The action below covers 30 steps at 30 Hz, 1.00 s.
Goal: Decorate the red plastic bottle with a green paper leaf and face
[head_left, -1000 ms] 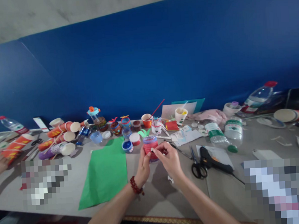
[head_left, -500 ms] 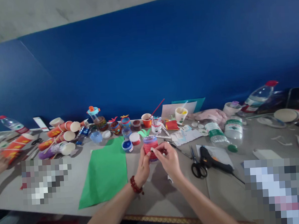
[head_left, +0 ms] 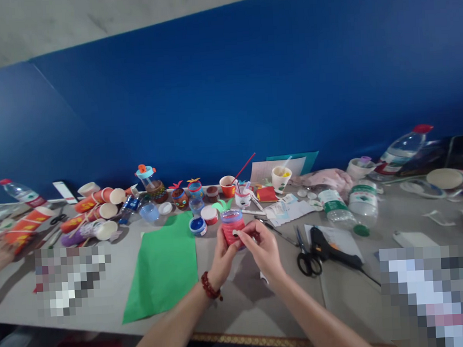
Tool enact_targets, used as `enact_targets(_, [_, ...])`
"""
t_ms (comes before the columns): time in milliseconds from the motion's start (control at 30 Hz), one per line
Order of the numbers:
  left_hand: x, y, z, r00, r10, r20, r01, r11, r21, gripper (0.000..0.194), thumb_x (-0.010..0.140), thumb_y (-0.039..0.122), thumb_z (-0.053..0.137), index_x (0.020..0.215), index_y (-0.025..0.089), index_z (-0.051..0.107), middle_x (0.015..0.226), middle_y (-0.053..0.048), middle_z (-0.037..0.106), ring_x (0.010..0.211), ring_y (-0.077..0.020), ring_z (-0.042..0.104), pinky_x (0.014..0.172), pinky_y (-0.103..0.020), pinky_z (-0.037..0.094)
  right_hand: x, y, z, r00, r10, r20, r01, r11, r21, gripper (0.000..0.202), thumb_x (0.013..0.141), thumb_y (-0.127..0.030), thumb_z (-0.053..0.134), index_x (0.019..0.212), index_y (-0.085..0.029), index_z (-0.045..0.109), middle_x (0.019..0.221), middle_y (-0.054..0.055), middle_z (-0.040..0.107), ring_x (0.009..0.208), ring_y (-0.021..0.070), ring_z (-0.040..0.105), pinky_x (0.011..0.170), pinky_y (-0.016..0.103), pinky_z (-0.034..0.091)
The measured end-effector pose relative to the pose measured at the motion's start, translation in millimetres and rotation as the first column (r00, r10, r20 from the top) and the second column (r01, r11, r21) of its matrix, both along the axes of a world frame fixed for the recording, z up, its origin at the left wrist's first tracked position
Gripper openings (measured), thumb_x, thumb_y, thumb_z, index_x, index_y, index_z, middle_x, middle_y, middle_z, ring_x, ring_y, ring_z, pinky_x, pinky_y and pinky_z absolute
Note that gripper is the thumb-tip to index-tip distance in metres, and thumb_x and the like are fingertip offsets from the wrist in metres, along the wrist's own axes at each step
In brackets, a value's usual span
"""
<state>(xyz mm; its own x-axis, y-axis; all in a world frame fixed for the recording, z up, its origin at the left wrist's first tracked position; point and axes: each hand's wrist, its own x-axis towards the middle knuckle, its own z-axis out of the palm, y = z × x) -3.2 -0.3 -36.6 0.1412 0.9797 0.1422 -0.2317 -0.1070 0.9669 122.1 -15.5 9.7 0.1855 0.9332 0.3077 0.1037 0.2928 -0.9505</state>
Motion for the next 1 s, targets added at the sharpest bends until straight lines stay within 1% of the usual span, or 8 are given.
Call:
enact_targets(67, [-0.5,-1.2,3.4,1.000,-0.012,0.002,0.012,1.000,0.028,0.058,0.078,0.038,0.071,0.127,0.026,0.044,0.123,-0.006,0.058,0.115,-0.0251,0.054,0.103,-0.042,0.042,2.3,-1.1,1.2,0.996,0.042,-0.073,-0.042,0.999,-0.002,0.020,0.088,-0.037,0.060,0.076,-0.021,0.061,0.073,0.002,0.062,0.070,0.0171,0.056,0.065,0.027,0.045])
enact_targets(133, [-0.8,-1.7,5.8,1.000,-0.020,-0.002,0.020,0.999,0.038,0.059,0.077,0.037,0.073,0.127,0.026,0.044,0.120,-0.005,0.059,0.112,-0.0246,0.056,0.102,-0.042,0.043,3.9,-1.4,2.1,0.994,0.062,-0.095,-0.063,0.998,-0.005,0.020,0.088,-0.037,0.059,0.077,-0.021,0.060,0.074,0.002,0.062,0.070,0.0172,0.056,0.065,0.027,0.045])
enact_targets(333, [-0.4,0.1,4.3,0.998,-0.056,0.031,0.055,0.997,0.046,0.057,0.080,0.038,0.071,0.128,0.027,0.043,0.124,-0.007,0.059,0.115,-0.0249,0.056,0.104,-0.044,0.042,2.2,0.7,3.4,0.997,0.013,0.075,-0.015,1.000,0.022,0.017,0.081,-0.034,0.068,0.077,-0.021,0.057,0.073,0.001,0.060,0.067,0.0164,0.054,0.065,0.028,0.044])
enact_targets(500, [-0.5,1.3,-2.4,1.000,-0.017,-0.026,0.018,0.998,0.064,0.060,0.079,0.040,0.071,0.129,0.025,0.043,0.125,-0.009,0.058,0.116,-0.0270,0.056,0.103,-0.046,0.042,2.0,3.0,1.2,0.988,-0.049,0.147,0.044,0.998,0.037,0.019,0.080,-0.032,0.068,0.074,-0.022,0.054,0.069,-0.001,0.057,0.064,0.0154,0.051,0.062,0.028,0.042])
enact_targets(667, [-0.5,0.6,-2.6,0.998,-0.033,-0.047,0.037,0.996,0.078,0.059,0.081,0.039,0.069,0.131,0.026,0.041,0.127,-0.009,0.057,0.117,-0.0270,0.055,0.104,-0.046,0.042,1.9,3.8,-2.4,0.984,-0.061,0.167,0.057,0.998,0.032,0.020,0.080,-0.032,0.068,0.073,-0.022,0.053,0.069,-0.001,0.056,0.064,0.0153,0.051,0.062,0.028,0.041])
enact_targets(767, [-0.7,1.9,-0.4,0.999,-0.022,-0.038,0.025,0.997,0.073,0.061,0.079,0.038,0.072,0.130,0.025,0.041,0.127,-0.009,0.057,0.117,-0.0274,0.055,0.104,-0.045,0.042,3.5,3.0,0.7,0.993,-0.026,0.117,0.024,1.000,0.016,0.019,0.081,-0.033,0.067,0.074,-0.021,0.054,0.070,0.000,0.057,0.065,0.0157,0.052,0.063,0.028,0.042])
enact_targets(900, [-5.1,10.4,-1.5,0.998,-0.021,-0.053,0.027,0.993,0.111,0.067,0.076,0.036,0.074,0.132,0.025,0.040,0.134,-0.010,0.052,0.125,-0.0290,0.049,0.108,-0.046,0.038,18.5,2.4,11.5,0.999,0.040,-0.006,-0.040,0.999,-0.025,0.022,0.088,-0.039,0.056,0.078,-0.020,0.057,0.071,0.001,0.058,0.067,0.0164,0.052,0.061,0.027,0.042])
enact_targets(1000, [-11.6,21.1,-6.4,0.991,-0.006,-0.134,0.027,0.988,0.151,0.067,0.074,0.035,0.075,0.131,0.024,0.043,0.135,-0.011,0.051,0.125,-0.0300,0.049,0.109,-0.048,0.035,40.7,0.0,17.6,0.999,0.029,0.046,-0.026,0.998,-0.058,0.024,0.086,-0.041,0.058,0.076,-0.020,0.059,0.067,0.000,0.055,0.062,0.0152,0.049,0.056,0.026,0.039])
